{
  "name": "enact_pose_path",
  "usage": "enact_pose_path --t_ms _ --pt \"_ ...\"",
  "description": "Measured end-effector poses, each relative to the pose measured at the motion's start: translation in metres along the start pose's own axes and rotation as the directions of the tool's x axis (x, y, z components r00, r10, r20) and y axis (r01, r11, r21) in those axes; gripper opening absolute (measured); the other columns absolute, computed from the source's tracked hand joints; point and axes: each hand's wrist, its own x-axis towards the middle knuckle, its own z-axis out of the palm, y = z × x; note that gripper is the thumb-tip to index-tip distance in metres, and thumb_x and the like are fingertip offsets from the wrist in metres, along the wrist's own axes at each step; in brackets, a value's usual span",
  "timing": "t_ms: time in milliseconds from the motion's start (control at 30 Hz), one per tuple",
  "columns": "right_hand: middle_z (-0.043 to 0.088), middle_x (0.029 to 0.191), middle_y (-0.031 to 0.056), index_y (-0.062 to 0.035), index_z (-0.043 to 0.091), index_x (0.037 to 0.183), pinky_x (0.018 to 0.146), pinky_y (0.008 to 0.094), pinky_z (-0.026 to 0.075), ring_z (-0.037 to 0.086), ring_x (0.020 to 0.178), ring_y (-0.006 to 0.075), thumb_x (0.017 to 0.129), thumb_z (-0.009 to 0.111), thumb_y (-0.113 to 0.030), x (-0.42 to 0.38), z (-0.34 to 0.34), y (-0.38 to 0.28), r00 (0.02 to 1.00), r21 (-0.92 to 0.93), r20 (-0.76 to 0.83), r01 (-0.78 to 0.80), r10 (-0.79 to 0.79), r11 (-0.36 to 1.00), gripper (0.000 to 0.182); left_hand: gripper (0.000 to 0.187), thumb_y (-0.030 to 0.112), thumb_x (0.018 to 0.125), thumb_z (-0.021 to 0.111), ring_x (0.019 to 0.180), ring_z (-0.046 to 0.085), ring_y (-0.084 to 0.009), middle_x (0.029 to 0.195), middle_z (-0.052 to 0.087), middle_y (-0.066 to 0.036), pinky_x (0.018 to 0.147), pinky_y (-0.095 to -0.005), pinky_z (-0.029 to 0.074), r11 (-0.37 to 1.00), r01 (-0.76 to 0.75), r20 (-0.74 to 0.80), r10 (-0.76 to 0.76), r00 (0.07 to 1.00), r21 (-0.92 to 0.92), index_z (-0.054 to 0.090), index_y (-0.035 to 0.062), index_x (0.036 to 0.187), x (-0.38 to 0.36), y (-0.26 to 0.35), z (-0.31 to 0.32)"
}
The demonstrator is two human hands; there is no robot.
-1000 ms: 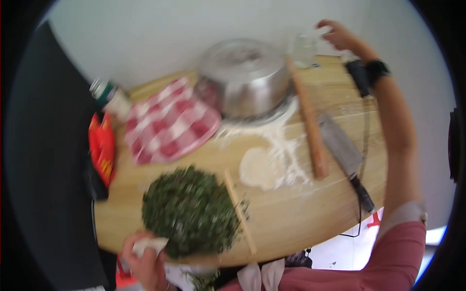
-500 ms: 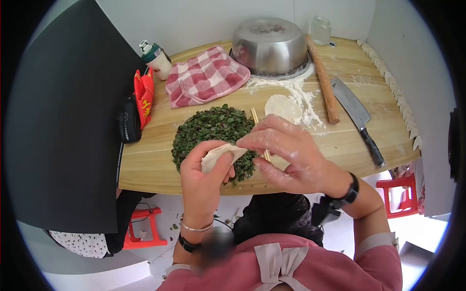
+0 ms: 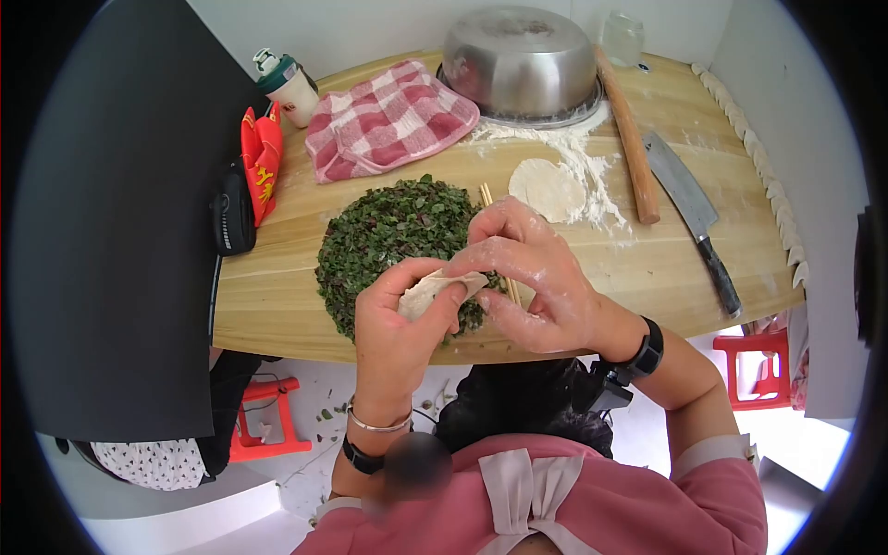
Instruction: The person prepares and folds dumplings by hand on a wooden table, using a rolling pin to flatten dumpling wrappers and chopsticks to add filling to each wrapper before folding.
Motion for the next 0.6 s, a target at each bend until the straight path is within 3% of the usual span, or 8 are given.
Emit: enact_pose_path --t_ms 200,433,600 --pt "0.05 0.095 0.0161 -0.0036 0.063 0.1 0.068 0.0382 0.045 0.052 0.084 0.0324 0.066 0.06 -0.005 0.0015 0.0015 -0.0023 0.999 -0.066 0.038 0.012 -0.009 0.998 0.034 0.016 0.003 0.084 0.068 0.061 0.054 -0.0038 0.077 0.063 0.0 0.054 -0.0186 0.041 1.0 0.029 -0.001 -0.029 1.0 0.0 0.064 -0.0014 0.099 -0.0037 -0.0007 -0.0022" --pt "0.05 0.094 0.0148 -0.0042 0.062 0.099 0.067 0.0391 0.044 0.051 0.082 0.032 0.065 0.06 -0.003 0.0012 0.0005 -0.0021 0.999 -0.14 0.022 0.049 -0.047 0.989 0.034 0.022 0.002 0.084 0.066 0.06 0.056 -0.0075 0.079 0.064 -0.003 0.05 -0.0208 0.04 0.975 0.051 -0.027 -0.059 0.998 -0.218 0.06 -0.0024 0.106 -0.0069 -0.0031 -0.008" --pt "0.052 0.088 0.0116 -0.0077 0.065 0.106 0.063 0.0366 0.042 0.052 0.074 0.0272 0.06 0.063 -0.002 -0.0019 0.0031 0.005 0.975 -0.319 0.024 0.216 -0.22 0.923 0.047 0.023 0.004 0.086 0.065 0.06 0.056 -0.009 0.081 0.064 -0.004 0.05 -0.0211 0.04 0.938 0.062 -0.067 -0.09 0.994 -0.341 0.059 -0.0018 0.108 -0.0088 -0.0017 -0.0086"
